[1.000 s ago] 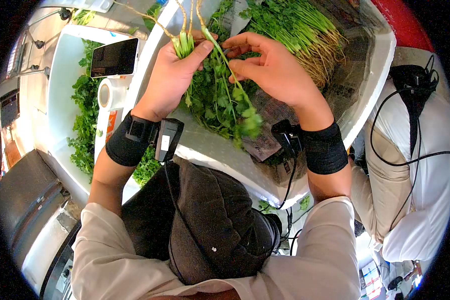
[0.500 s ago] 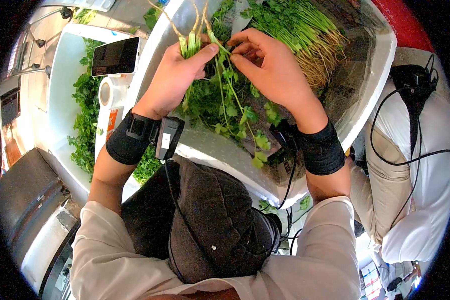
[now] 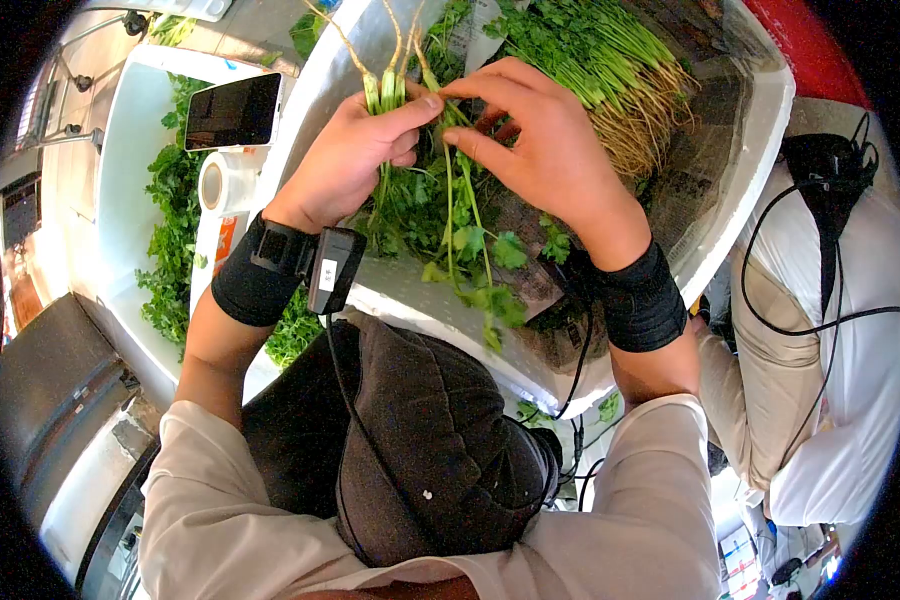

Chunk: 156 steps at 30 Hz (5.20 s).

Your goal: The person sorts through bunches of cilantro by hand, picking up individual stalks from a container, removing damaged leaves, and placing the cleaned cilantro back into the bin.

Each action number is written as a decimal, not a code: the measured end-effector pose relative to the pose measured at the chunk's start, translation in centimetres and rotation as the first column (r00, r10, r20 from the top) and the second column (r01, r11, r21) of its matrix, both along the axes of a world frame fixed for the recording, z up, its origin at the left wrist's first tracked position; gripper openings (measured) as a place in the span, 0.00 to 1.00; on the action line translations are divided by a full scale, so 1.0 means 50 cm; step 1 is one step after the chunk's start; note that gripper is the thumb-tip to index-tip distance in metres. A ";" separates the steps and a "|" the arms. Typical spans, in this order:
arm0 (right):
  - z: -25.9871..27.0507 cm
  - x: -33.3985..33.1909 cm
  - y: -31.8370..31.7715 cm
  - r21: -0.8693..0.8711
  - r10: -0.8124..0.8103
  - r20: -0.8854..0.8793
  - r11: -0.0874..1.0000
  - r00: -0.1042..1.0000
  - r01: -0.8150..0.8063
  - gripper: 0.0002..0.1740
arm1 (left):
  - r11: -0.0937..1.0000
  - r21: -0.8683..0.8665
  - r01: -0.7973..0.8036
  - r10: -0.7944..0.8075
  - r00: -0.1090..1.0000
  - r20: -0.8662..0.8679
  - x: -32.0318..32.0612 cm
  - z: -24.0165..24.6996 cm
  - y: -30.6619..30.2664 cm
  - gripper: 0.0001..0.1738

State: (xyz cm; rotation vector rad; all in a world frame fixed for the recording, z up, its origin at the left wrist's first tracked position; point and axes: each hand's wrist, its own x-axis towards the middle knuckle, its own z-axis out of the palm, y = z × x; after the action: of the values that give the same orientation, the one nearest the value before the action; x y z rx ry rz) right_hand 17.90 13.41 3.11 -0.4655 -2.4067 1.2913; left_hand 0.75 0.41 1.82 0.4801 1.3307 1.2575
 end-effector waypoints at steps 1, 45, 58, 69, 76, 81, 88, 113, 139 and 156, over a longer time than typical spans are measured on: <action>-0.001 0.001 0.001 0.000 0.000 0.000 1.000 1.000 0.000 0.17 | 1.000 -0.011 -0.001 0.000 1.000 -0.011 0.001 0.000 0.001 0.07; -0.009 0.005 0.016 0.357 0.072 -0.166 0.934 0.983 -0.008 0.13 | 1.000 -0.011 0.027 -0.026 0.997 0.078 -0.001 0.001 0.002 0.13; 0.003 0.002 0.018 0.357 0.065 -0.194 0.934 0.979 0.008 0.12 | 0.991 0.128 0.038 -0.032 0.998 -0.046 0.012 0.001 0.006 0.12; -0.016 -0.005 0.007 0.269 -0.045 -0.299 0.954 0.953 0.129 0.14 | 0.984 0.146 0.100 -0.075 0.983 -0.170 0.012 0.007 0.001 0.15; -0.023 -0.007 0.000 0.209 -0.114 -0.294 0.961 0.949 0.180 0.13 | 0.969 0.148 0.197 -0.162 0.962 -0.220 0.008 0.017 0.001 0.16; -0.026 -0.008 0.001 0.065 -0.209 -0.250 0.971 0.946 0.231 0.11 | 0.966 0.186 0.182 -0.140 0.965 -0.220 0.011 0.016 0.002 0.16; -0.020 -0.010 -0.005 0.055 -0.246 -0.256 0.962 0.935 0.268 0.11 | 0.955 0.162 0.248 -0.203 0.946 -0.253 0.010 0.024 0.002 0.13; 0.000 0.003 0.003 -0.155 0.064 0.178 0.987 0.982 -0.036 0.15 | 0.978 0.168 -0.126 0.119 0.992 0.051 -0.008 -0.008 0.003 0.16; -0.014 0.001 0.005 -0.742 0.070 0.115 0.669 0.991 0.038 0.14 | 0.953 0.294 -0.076 0.039 0.991 0.129 0.002 -0.004 0.008 0.14; -0.025 0.000 0.009 -0.596 0.068 0.129 0.803 0.989 0.023 0.07 | 0.982 0.186 -0.020 0.047 0.988 -0.144 0.010 -0.002 0.005 0.15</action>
State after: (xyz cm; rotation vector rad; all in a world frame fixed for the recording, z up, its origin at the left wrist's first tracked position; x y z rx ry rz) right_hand 17.91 13.85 1.87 -0.7193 -2.0630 2.0994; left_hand 1.27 0.68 1.70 0.6955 1.3565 1.4026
